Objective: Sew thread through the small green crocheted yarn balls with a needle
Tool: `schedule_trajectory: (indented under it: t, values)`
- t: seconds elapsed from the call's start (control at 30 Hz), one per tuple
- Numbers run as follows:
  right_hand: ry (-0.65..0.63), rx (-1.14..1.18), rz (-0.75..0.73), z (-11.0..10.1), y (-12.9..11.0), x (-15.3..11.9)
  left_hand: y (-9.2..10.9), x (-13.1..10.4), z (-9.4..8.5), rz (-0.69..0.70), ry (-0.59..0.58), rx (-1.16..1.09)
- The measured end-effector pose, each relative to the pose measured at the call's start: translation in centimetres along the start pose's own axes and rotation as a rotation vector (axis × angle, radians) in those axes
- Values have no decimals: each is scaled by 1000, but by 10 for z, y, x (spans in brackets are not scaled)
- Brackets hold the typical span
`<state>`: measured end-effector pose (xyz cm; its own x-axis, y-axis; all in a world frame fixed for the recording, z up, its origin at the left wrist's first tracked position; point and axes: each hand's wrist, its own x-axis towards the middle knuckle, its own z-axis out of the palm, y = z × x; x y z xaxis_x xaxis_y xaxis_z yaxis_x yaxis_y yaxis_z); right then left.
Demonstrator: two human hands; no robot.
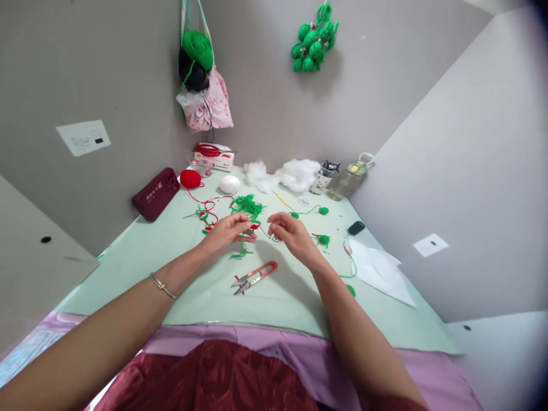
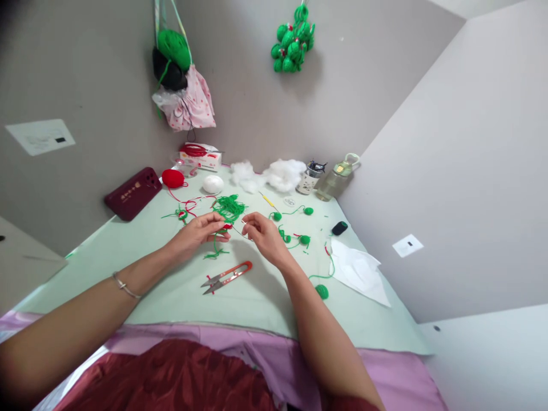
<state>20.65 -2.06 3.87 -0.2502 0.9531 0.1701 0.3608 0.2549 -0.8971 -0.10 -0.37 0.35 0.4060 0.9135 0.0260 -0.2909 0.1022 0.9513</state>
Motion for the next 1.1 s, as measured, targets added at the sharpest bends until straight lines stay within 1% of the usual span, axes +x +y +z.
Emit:
schedule_trajectory:
  t: [0.07,0.13,0.23,0.3,0.37,0.43,0.8,1.1]
  values:
    - [46,46,-2,-1,3,0,0,0,0,-3,9,-5]
    - [100,-3,-55,0,5,-1,0,0,0,-7,10,-5]
    - [193,-308,-246,6,4,-5,-1,1,-1,-9,9,-4]
    - [209,-513,-347,9,2,-8,-2,1,-1,-12,6,-1]
    - [194,-638,-377,11,0,-10,-2,1,-1,-15,6,2]
    - [176,-700,-379,12,-1,-11,-2,1,-1,-16,9,1]
    - [142,-697,-385,12,-5,-12,-4,3,-4,22,-10,-4]
    - [129,-693,-386,11,-4,-12,-5,3,-2,24,9,-3]
